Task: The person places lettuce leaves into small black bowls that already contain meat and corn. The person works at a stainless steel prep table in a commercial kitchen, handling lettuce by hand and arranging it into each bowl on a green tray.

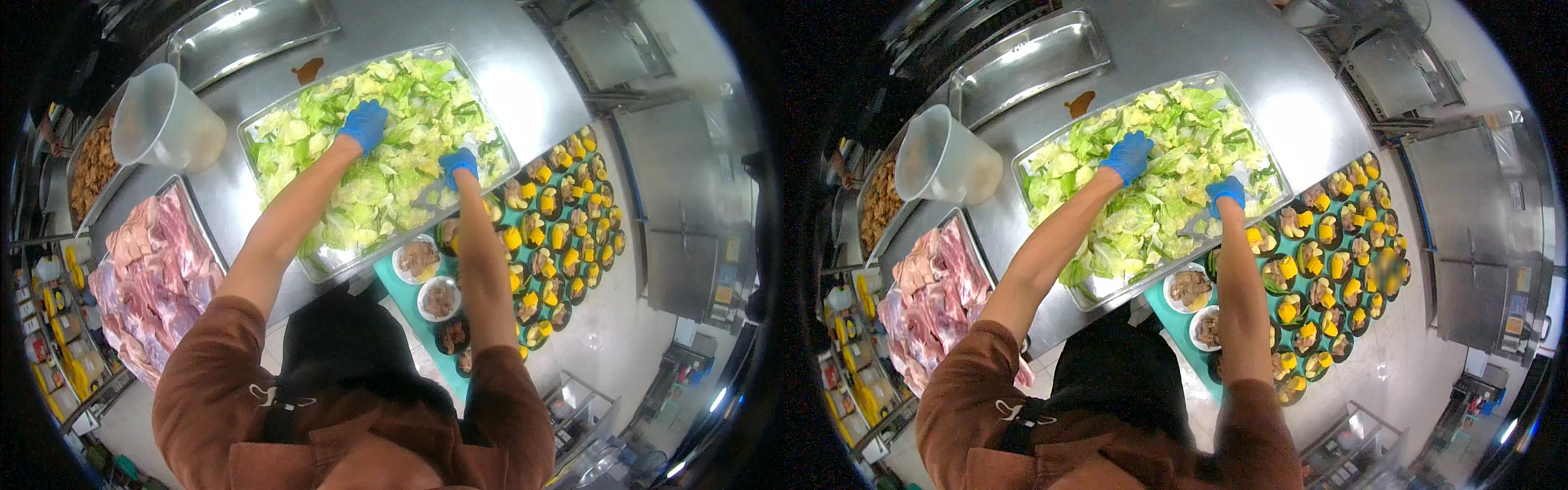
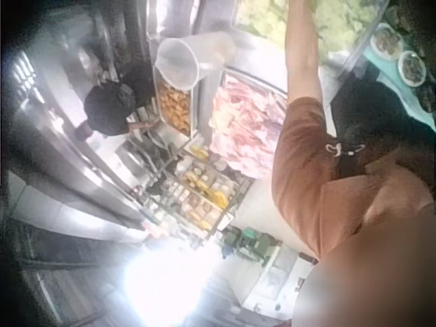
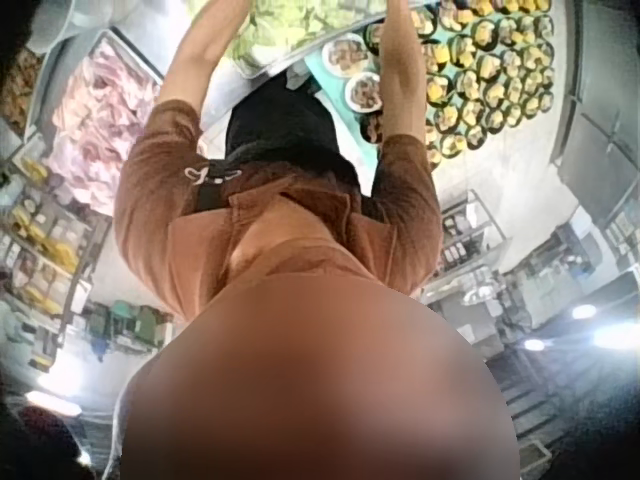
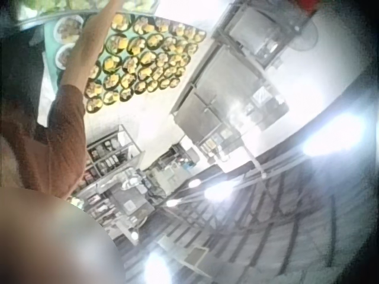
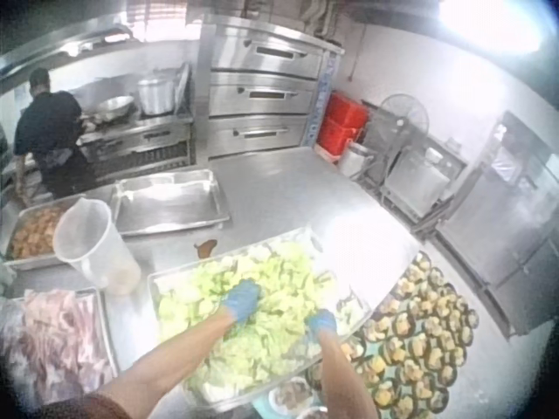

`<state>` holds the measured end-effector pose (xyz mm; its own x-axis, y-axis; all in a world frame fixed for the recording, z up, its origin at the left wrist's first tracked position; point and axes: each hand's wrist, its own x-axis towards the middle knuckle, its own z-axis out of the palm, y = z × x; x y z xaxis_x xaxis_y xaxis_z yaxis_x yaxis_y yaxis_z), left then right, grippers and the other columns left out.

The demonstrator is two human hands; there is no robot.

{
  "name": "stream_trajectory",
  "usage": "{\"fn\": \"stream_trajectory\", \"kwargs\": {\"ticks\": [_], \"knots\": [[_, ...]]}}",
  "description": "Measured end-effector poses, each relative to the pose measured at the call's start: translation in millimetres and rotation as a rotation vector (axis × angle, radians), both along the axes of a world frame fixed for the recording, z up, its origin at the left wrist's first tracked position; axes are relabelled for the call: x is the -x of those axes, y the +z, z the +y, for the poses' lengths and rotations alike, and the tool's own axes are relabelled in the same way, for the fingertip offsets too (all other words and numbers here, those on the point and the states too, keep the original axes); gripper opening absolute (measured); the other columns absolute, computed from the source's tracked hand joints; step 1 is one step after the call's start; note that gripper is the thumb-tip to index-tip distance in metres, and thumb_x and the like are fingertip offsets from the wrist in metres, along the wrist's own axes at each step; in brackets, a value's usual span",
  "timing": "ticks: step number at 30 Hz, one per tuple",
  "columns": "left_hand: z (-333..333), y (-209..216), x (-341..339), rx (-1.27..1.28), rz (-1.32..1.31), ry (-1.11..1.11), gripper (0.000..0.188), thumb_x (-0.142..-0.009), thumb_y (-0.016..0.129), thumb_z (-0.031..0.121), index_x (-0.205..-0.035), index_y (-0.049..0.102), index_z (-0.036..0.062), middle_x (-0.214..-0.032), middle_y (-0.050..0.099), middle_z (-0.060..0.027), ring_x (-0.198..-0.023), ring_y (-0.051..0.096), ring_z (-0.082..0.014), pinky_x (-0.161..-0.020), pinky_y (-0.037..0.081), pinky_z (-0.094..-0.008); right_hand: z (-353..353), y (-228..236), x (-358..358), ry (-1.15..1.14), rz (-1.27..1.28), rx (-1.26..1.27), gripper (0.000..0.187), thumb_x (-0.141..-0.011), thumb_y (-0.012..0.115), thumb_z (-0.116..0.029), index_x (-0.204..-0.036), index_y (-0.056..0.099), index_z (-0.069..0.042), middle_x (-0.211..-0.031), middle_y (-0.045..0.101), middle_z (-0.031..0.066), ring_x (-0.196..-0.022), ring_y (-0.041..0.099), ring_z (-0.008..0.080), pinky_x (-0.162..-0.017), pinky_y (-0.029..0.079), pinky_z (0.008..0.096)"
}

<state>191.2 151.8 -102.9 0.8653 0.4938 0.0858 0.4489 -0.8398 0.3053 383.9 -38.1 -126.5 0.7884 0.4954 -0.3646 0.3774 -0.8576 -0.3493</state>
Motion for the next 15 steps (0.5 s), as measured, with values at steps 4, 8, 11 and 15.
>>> {"fn": "stream_trajectory", "kwargs": {"ticks": [4, 8, 11, 15], "knots": [[26, -20, -20, -0.094, 0.064, -0.028, 0.025, -0.081, 0.055, 0.010, -0.101, 0.068, 0.0033, -0.106, 0.061, -0.0227, -0.100, 0.059, -0.0405, -0.084, 0.051, -0.0475, -15, -16, -7, -0.013, 0.013, -0.189, 0.051, -0.070, 0.080, -0.031, -0.106, 0.065, 0.001, -0.106, 0.066, 0.0248, -0.097, 0.065, 0.0371, -0.080, 0.052, 0.0432], [51, 7, -24, 0.275, 0.163, 0.018, 0.030, -0.080, 0.063, 0.024, -0.094, 0.070, -0.0007, -0.097, 0.067, -0.0255, -0.085, 0.066, -0.0369, -0.081, 0.052, -0.0425, -20, -8, 1, -0.039, -0.019, -0.129, 0.047, -0.069, 0.079, -0.030, -0.101, 0.067, 0.002, -0.101, 0.067, 0.0246, -0.094, 0.066, 0.0369, -0.078, 0.052, 0.0425], [56, 34, -20, 0.750, -0.035, 0.060, 0.031, -0.078, 0.063, 0.026, -0.088, 0.069, -0.0023, -0.086, 0.068, -0.0167, -0.069, 0.060, -0.0255, -0.068, 0.049, -0.0367, -25, -8, -11, -0.098, 0.034, -0.168, 0.042, -0.071, 0.077, -0.031, -0.096, 0.068, 0.002, -0.095, 0.067, 0.0269, -0.091, 0.066, 0.0392, -0.077, 0.052, 0.0439], [42, 51, -5, 1.175, -0.183, 0.132, 0.018, -0.085, 0.061, 0.025, -0.085, 0.068, 0.0090, -0.078, 0.061, 0.0001, -0.067, 0.050, -0.0107, -0.063, 0.043, -0.0276, -24, -6, -10, -0.032, 0.064, -0.216, 0.042, -0.071, 0.077, -0.031, -0.096, 0.068, 0.002, -0.097, 0.067, 0.0255, -0.093, 0.066, 0.0384, -0.080, 0.052, 0.0433]]}}
